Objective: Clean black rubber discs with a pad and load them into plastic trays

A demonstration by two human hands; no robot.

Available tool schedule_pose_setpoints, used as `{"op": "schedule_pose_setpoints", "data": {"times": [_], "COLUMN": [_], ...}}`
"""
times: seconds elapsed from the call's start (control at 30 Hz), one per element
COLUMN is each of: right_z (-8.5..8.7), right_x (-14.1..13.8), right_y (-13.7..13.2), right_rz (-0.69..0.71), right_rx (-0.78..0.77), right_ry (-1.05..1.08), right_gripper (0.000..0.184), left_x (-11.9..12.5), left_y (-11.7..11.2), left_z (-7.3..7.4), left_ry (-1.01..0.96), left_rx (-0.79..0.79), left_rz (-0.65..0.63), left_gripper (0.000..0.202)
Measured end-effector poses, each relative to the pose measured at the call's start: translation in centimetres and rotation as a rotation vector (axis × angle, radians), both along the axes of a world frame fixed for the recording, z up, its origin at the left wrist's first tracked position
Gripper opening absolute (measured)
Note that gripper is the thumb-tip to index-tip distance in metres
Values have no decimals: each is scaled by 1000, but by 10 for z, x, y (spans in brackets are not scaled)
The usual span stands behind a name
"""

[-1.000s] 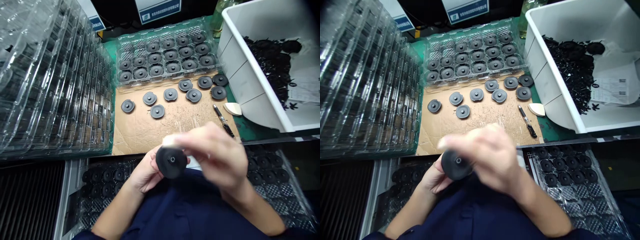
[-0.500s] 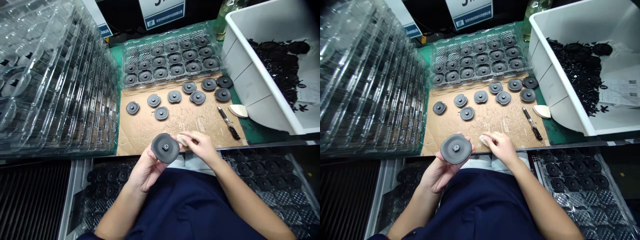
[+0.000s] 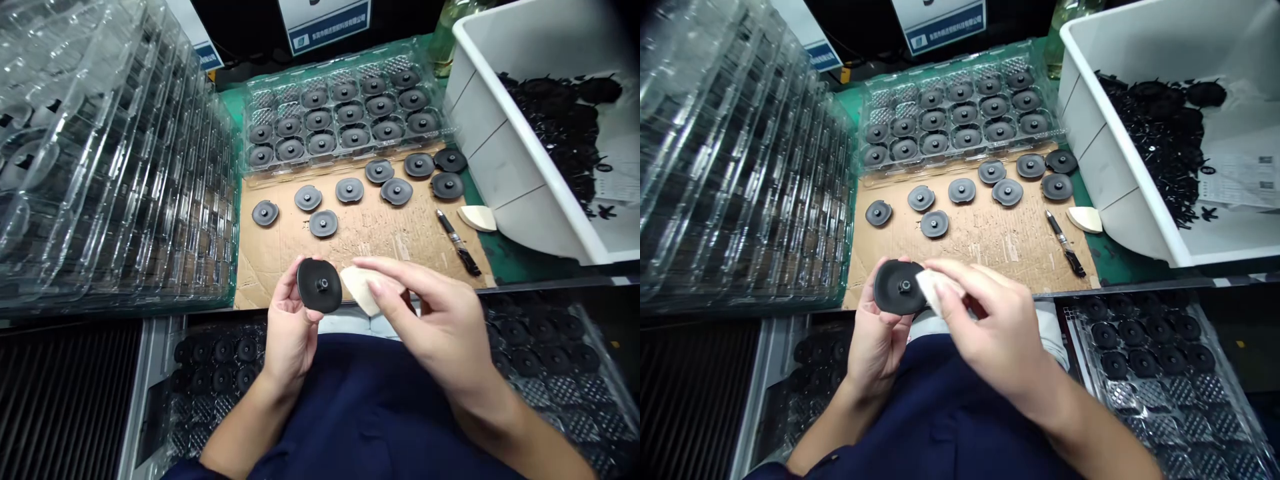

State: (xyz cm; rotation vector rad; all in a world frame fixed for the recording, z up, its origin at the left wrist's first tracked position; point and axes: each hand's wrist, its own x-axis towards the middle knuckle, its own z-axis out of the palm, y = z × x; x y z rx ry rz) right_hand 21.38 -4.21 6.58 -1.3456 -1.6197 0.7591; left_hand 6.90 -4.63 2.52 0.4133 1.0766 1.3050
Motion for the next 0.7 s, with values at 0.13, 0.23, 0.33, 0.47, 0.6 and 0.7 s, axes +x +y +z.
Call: {"op": "schedule_pose_setpoints", "data": {"times": [0.13,0.23,0.33,0.47,0.6,0.7], "right_z": [5,-8,-27,-23,0,4], "right_x": [-12,-6,10,13,-9,-19], "right_y": [0,-3,-7,-8,0,7], "right_rz": [45,87,-15,-118,69,344], "right_rx": [91,-179,-356,-177,271,305], "right_ry": [30,76,168,147,36,-61], "right_gripper": [23,22,22,21,25,23], "left_x": [3,-2,-7,-2,-1,-8], "left_y": [1,4,5,2,-2,-2], "left_z": [3,-3,-9,-6,0,-1], "left_ry": [15,15,38,12,-100,-142], "left_rx": [75,97,143,125,13,-101], "left_rz": [-14,12,50,26,-109,-208], "left_gripper": [60,61,62,63,61,66]}}
